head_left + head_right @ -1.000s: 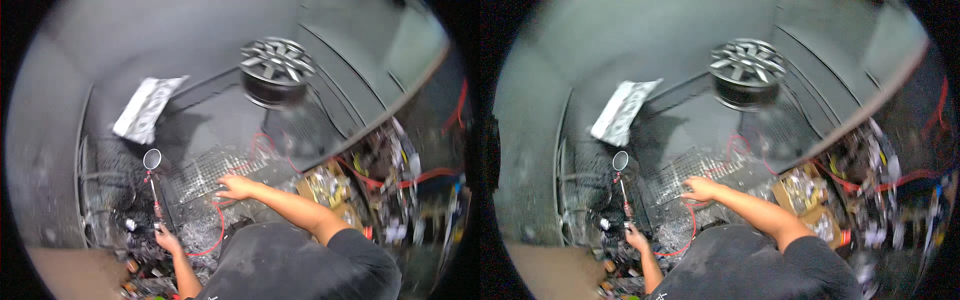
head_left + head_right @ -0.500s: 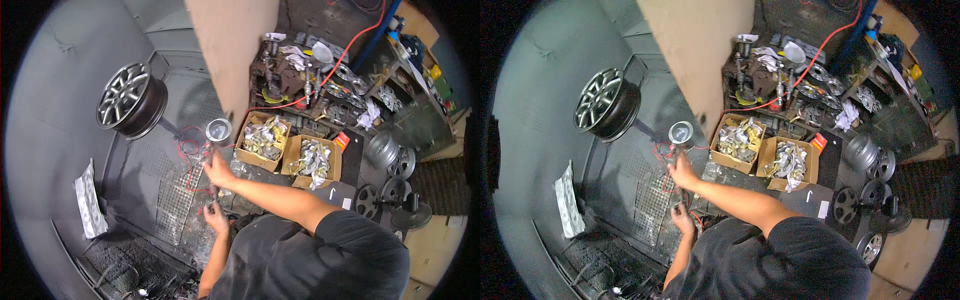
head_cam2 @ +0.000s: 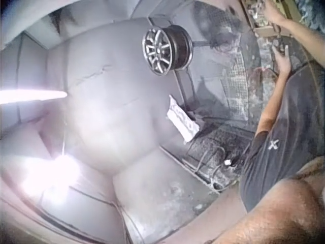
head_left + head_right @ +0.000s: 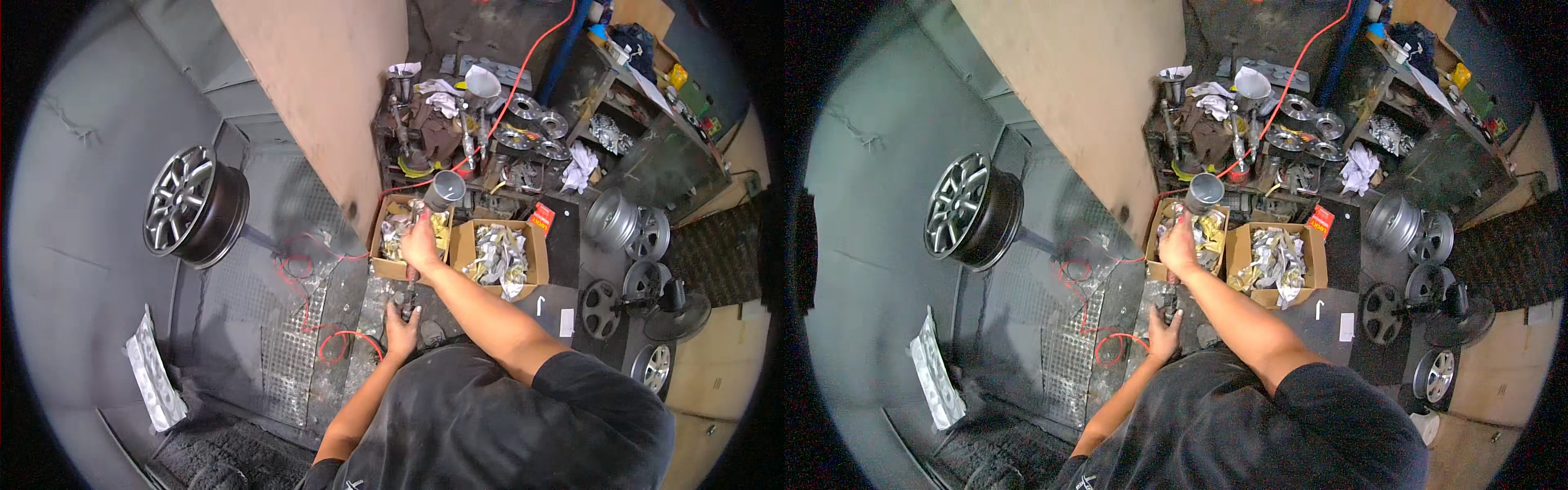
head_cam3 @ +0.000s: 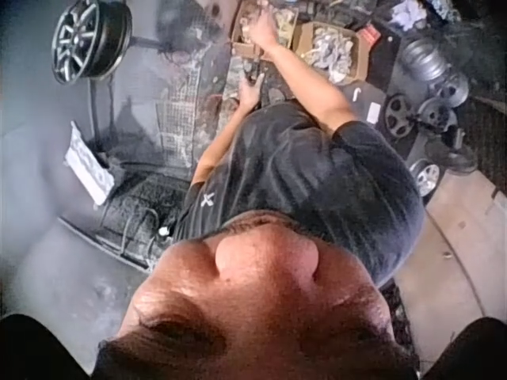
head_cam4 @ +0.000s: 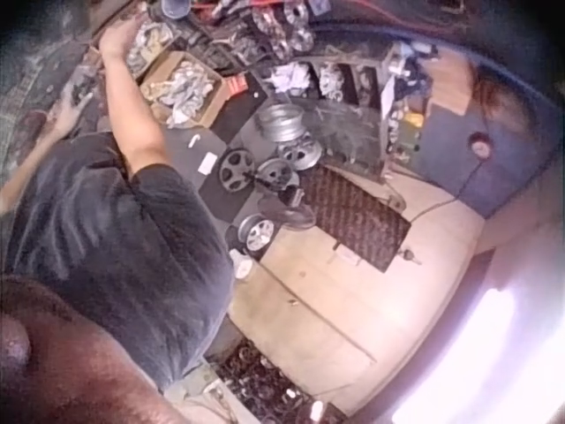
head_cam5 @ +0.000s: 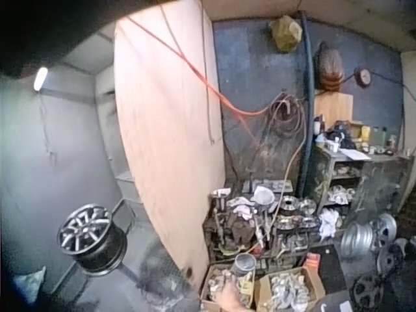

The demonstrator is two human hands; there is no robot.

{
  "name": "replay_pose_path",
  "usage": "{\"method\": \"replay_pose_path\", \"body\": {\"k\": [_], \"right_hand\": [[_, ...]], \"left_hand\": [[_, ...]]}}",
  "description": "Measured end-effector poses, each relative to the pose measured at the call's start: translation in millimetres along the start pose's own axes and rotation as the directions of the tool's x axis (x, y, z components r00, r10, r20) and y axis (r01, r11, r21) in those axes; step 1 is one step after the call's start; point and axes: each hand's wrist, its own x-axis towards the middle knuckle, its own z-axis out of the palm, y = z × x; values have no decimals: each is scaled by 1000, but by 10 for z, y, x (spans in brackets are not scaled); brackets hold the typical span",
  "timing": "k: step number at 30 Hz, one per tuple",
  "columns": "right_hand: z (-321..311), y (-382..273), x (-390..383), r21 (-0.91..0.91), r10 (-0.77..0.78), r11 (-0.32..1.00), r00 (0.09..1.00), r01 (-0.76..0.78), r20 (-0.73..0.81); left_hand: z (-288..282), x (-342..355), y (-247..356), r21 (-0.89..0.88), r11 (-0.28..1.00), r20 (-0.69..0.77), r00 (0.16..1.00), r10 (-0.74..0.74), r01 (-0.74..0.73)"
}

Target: Painting an automotive wheel rim using a pneumatic spray gun in a paint booth.

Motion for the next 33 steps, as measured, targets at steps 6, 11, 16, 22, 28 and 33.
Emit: {"method": "replay_pose_path", "body": {"k": [6, 11, 16, 22, 28, 33], "right_hand": [[281, -81, -109, -61, 68, 996, 997, -70, -33], [875, -119, -331, -92, 184, 977, 980, -190, -71], [1619, 27, -530, -137, 168, 975, 984, -175, -61], [1879, -349, -576, -97, 182, 977, 978, -192, -99], [1638, -198, 75, -145, 181, 969, 974, -201, -139], [1153, 136, 905, -185, 131, 969, 977, -162, -169]], "left_hand": [[-584, 33, -538, 70, 992, 234, 965, -119, 105], [-1149, 64, -810, -66, 998, 134, 991, 0, 9], [-1726, 166, -982, 125, 988, 61, 994, -94, 86], [-2276, 226, -1226, 335, 936, 141, 976, -166, 111], [-2724, 221, -1987, 491, 863, 144, 966, -213, 117], [-3021, 169, -2631, 392, 770, 13, 834, -551, 503]]}}
